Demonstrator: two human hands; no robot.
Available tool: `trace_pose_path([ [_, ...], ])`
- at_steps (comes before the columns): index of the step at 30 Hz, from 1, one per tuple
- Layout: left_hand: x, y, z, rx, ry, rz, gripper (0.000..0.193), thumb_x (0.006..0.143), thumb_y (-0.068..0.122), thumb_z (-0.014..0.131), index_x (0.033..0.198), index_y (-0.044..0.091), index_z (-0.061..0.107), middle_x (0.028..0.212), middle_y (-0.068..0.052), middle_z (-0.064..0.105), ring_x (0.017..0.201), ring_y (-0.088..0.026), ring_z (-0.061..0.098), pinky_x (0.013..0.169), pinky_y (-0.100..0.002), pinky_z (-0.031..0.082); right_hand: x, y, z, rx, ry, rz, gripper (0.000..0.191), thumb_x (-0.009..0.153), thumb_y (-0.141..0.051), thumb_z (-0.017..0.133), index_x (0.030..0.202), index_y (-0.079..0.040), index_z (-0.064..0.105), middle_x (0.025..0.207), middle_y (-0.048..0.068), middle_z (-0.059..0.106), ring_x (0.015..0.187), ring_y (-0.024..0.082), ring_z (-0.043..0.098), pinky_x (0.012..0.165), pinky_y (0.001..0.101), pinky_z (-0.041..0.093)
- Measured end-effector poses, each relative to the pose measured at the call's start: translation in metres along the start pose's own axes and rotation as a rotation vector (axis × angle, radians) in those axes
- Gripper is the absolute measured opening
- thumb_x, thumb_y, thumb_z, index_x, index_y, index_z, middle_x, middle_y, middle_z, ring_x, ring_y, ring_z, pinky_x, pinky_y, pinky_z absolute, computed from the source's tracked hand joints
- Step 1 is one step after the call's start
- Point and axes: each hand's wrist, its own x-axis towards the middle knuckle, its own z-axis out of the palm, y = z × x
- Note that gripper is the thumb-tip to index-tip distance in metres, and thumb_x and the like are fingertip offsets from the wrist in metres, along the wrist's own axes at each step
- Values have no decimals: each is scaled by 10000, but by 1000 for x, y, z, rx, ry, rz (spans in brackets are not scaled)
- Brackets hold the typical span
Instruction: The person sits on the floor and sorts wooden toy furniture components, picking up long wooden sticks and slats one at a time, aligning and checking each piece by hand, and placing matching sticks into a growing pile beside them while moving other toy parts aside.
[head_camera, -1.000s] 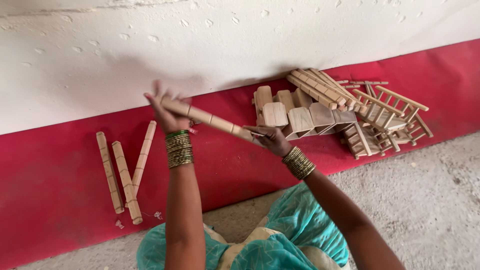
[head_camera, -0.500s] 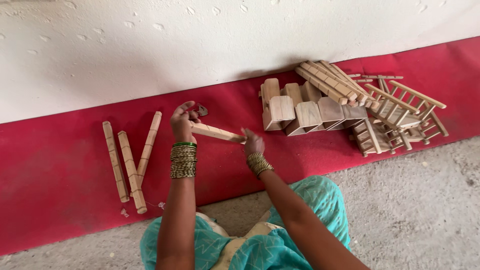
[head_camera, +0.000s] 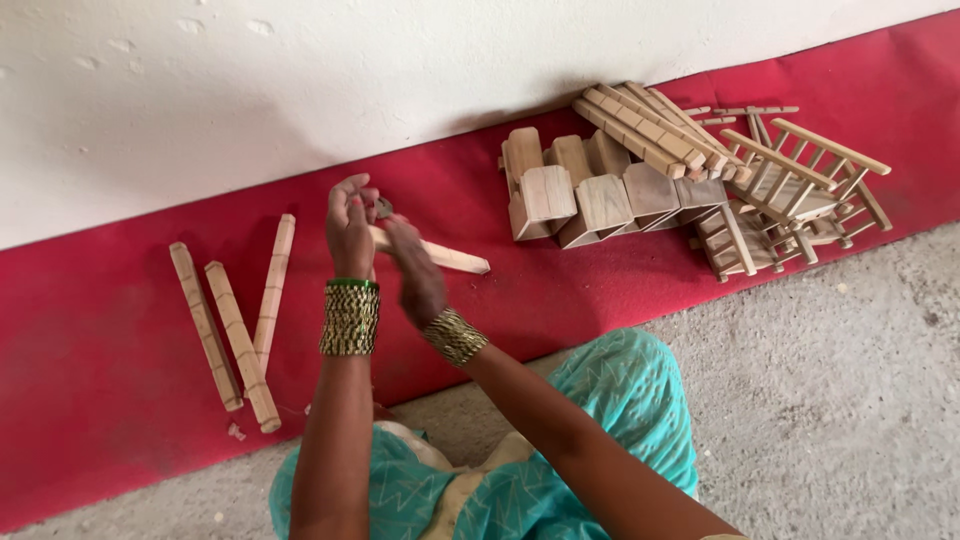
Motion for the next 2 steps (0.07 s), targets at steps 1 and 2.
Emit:
trace_pose_path([
  [1, 0, 2, -2, 48, 6, 1, 330, 1005, 15, 385, 1252, 36, 602, 999, -52, 620, 819, -102, 571, 762, -300, 546, 3, 11, -5, -14, 29, 2, 480, 1065, 104, 329, 1497, -36, 485, 1488, 252, 565, 1418, 349, 536, 1147, 457, 548],
  [2, -3, 4, -9, 96, 15, 3, 354, 982, 4, 392, 1270, 41, 595, 1000, -46, 606, 835, -99, 571, 773, -303, 545, -33, 17, -54, -13, 36, -4, 480, 1065, 104, 329, 1497, -36, 485, 1488, 252, 565, 1418, 349, 536, 1147, 457, 548],
])
